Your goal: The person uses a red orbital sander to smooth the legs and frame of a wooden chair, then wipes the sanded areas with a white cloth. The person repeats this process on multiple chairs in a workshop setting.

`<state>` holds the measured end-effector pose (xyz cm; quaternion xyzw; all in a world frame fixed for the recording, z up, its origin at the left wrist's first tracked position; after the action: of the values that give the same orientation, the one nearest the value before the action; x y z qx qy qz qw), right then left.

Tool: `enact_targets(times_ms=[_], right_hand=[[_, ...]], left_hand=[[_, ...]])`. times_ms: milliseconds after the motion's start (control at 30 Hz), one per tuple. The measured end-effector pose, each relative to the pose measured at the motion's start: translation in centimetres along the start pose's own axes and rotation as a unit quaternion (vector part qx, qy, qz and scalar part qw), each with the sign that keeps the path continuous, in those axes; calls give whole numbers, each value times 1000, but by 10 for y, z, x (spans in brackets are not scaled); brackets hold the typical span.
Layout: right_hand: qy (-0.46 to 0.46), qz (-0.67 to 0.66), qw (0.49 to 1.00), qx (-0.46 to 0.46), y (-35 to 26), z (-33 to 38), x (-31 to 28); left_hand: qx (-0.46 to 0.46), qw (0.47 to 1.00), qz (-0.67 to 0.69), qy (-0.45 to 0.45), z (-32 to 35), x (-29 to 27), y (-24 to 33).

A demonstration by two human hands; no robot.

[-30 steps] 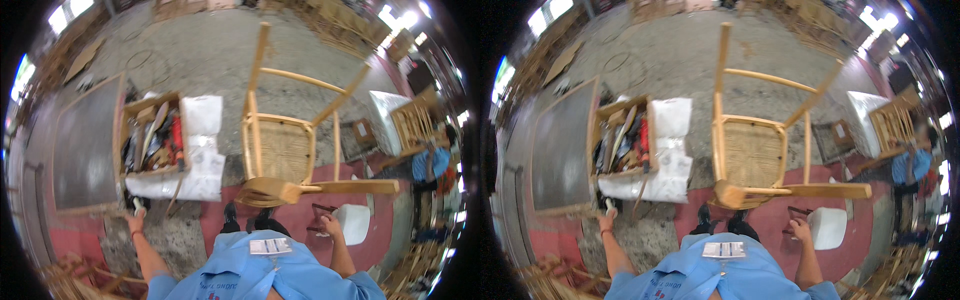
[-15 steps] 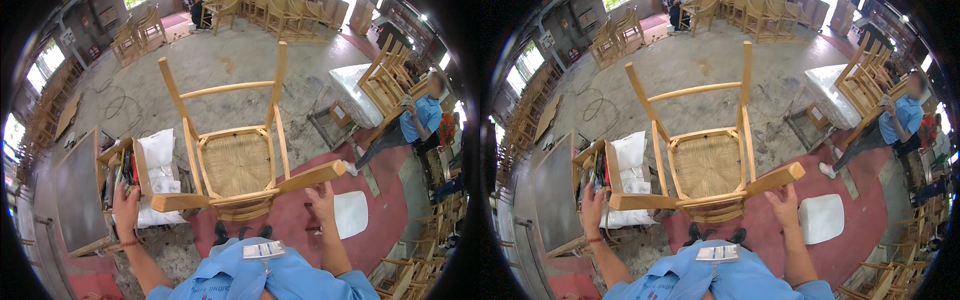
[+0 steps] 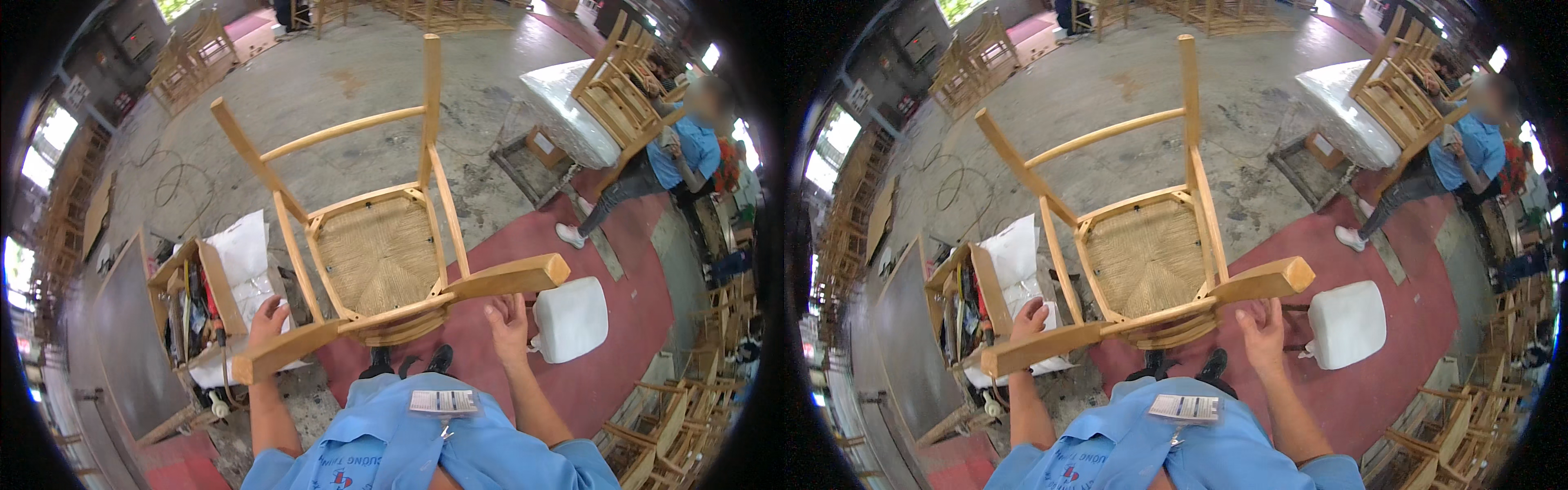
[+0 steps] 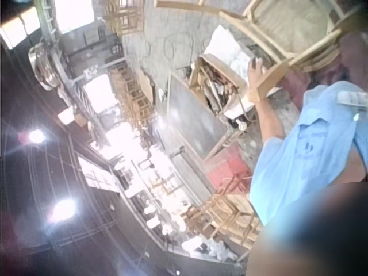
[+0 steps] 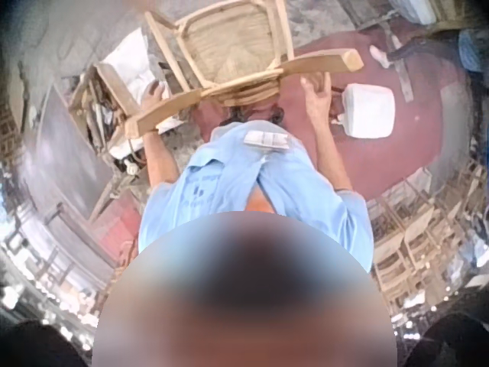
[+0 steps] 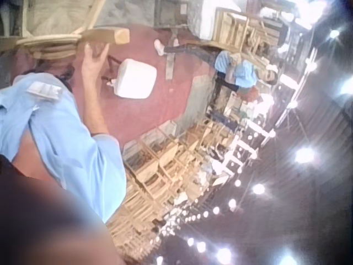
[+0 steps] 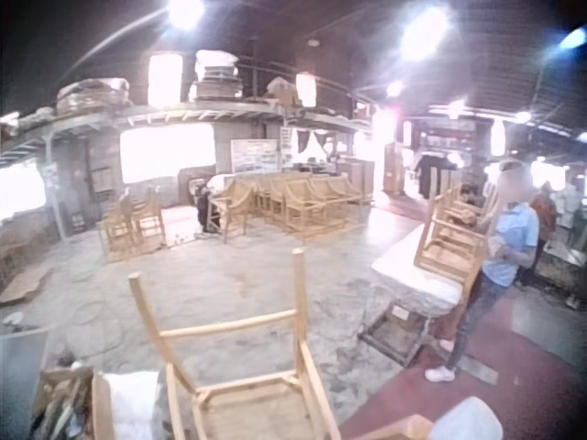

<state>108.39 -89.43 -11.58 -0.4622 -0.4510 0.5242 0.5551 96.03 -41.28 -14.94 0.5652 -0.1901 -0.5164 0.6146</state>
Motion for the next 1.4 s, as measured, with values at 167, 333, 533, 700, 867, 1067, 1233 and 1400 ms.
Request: enact_targets(times_ms=[167, 333, 533, 700, 867, 1067, 1233, 1400], right_hand=[[-41, 110, 987, 106, -8, 29, 36], [-414, 191, 882, -115, -82, 71, 172], [-570, 183, 778, -191, -63, 93, 317], [-547, 127, 812, -157, -64, 92, 278], [-437, 24, 888, -141, -80, 100, 174], [-17, -87, 985, -145, -62, 127, 58], [194, -160, 951, -180, -66, 103, -19], [215, -154, 943, -204, -150, 100, -69]], left_hand=[[17, 1000, 17, 7, -69, -44, 10], [138, 987, 71, 45, -201, -58, 73], [284, 953, 105, 31, -292, -45, 186], [297, 955, 26, 0, -283, -48, 220], [302, 933, 104, -168, -249, -25, 250], [318, 882, 182, -297, -160, 17, 264], [375, 877, 204, -219, -100, 68, 281], [374, 868, 232, -230, -59, 87, 331]])
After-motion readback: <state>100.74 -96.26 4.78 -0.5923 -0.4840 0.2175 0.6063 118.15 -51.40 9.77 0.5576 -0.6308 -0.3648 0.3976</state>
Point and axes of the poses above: each hand's wrist, its own z-axis away from the middle knuckle, its own x-axis out of the palm, y = z × x, the point moved 4 cm from there along -z, towards the middle knuckle, and after that the axes turned 5 degrees about x, right-handed, at the moved point
